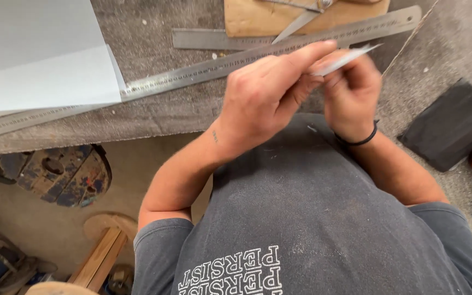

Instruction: Measuring and marking a strip of insulation material on a workbench using a metal ruler and a scribe, then peeling the backing.

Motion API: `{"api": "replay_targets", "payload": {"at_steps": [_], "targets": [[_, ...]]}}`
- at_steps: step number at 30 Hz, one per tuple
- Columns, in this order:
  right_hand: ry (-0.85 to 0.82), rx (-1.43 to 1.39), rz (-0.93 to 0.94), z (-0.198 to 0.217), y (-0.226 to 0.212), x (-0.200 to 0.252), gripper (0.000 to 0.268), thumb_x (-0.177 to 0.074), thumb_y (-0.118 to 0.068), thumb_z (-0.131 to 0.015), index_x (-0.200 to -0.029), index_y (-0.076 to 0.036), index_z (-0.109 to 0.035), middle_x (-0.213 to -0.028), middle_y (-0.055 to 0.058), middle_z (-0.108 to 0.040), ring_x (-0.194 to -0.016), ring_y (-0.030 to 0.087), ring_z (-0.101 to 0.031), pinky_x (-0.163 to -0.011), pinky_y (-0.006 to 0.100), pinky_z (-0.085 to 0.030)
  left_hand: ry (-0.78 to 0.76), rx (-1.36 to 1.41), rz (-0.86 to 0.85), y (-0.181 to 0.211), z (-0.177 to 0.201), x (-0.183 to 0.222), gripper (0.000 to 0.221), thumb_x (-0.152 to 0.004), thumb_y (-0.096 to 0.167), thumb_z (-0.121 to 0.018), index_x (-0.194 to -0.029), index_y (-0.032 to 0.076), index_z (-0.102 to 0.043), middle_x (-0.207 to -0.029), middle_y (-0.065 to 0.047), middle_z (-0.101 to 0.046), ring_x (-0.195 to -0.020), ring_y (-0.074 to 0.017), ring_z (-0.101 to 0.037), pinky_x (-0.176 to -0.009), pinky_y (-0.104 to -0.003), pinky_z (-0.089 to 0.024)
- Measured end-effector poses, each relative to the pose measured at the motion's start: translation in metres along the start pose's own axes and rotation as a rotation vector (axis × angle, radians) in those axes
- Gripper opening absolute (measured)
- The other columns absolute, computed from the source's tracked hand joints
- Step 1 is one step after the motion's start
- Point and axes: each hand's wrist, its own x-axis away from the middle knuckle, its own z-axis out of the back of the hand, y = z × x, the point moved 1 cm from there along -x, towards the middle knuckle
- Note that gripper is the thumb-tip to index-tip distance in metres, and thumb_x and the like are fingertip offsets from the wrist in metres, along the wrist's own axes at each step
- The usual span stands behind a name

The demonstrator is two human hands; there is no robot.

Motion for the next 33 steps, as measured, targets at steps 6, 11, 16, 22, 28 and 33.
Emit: {"api": "replay_targets", "payload": {"at_steps": [6, 11, 16, 22, 28, 33], "targets": [[0.374, -0.215, 0.309, 0.131, -0.012, 0.012, 0.020, -0.112, -0.029, -0.048, -0.117, -0.011, -0.053, -0.102, 0.017, -0.049, -0.095, 0.034, -0.049, -0.090, 0.050, -0.045, -0.009, 0.183, 0.059, -0.016, 0.016, 0.008, 0.050, -0.115, 0.033, -0.064, -0.156, 0.015, -0.042, -0.153, -0.006, -0.062, -0.129, -0.0214, -0.079, -0.118, -0.035, -0.060], [0.169, 0.582, 0.473, 0.090, -0.093, 0.024, 0.076, -0.109, -0.061, -0.020, -0.088, 0.006, -0.049, -0.097, 0.036, -0.055, -0.096, 0.050, -0.054, -0.095, 0.058, -0.042, 0.008, 0.528, 0.302, -0.033, 0.025, 0.033, 0.042, -0.108, 0.023, -0.064, -0.147, 0.012, -0.050, -0.128, -0.011, -0.071, -0.111, -0.0189, -0.072, -0.107, -0.032, -0.059], [-0.582, 1.176, 0.395, 0.009, -0.054, -0.016, 0.015, -0.109, -0.030, -0.067, -0.116, -0.020, -0.075, -0.089, 0.002, -0.068, -0.073, 0.026, -0.063, -0.069, 0.037, -0.049, -0.232, 0.749, 0.378, -0.026, 0.014, 0.043, 0.037, -0.105, 0.014, -0.061, -0.142, 0.011, -0.055, -0.117, -0.007, -0.072, -0.099, -0.0133, -0.067, -0.097, -0.027, -0.056], [-0.551, 1.137, 0.394, 0.000, -0.021, -0.005, 0.016, -0.105, -0.026, -0.075, -0.117, -0.016, -0.075, -0.083, 0.002, -0.067, -0.072, 0.026, -0.062, -0.075, 0.038, -0.049, -0.158, 0.478, 0.481, -0.032, -0.006, 0.066, 0.031, -0.099, 0.005, -0.068, -0.127, 0.018, -0.065, -0.121, 0.005, -0.073, -0.101, -0.0118, -0.076, -0.092, -0.026, -0.058], [-0.475, 0.850, 0.264, -0.001, -0.010, 0.008, 0.009, -0.100, -0.009, -0.081, -0.105, -0.009, -0.074, -0.092, 0.004, -0.075, -0.079, 0.022, -0.067, -0.102, 0.042, -0.043, -0.081, 0.505, 0.475, -0.035, -0.020, 0.073, 0.009, -0.098, 0.011, -0.073, -0.102, 0.011, -0.065, -0.096, 0.000, -0.069, -0.082, -0.0106, -0.066, -0.079, -0.025, -0.057], [-0.442, 0.794, 0.242, 0.001, -0.006, 0.014, 0.005, -0.102, -0.007, -0.081, -0.105, -0.009, -0.078, -0.097, 0.005, -0.077, -0.082, 0.021, -0.066, -0.097, 0.042, -0.037, -0.116, 0.385, 0.412, -0.040, -0.021, 0.080, 0.015, -0.099, 0.013, -0.074, -0.113, 0.016, -0.068, -0.109, 0.003, -0.076, -0.092, -0.0127, -0.077, -0.084, -0.025, -0.059]]}}
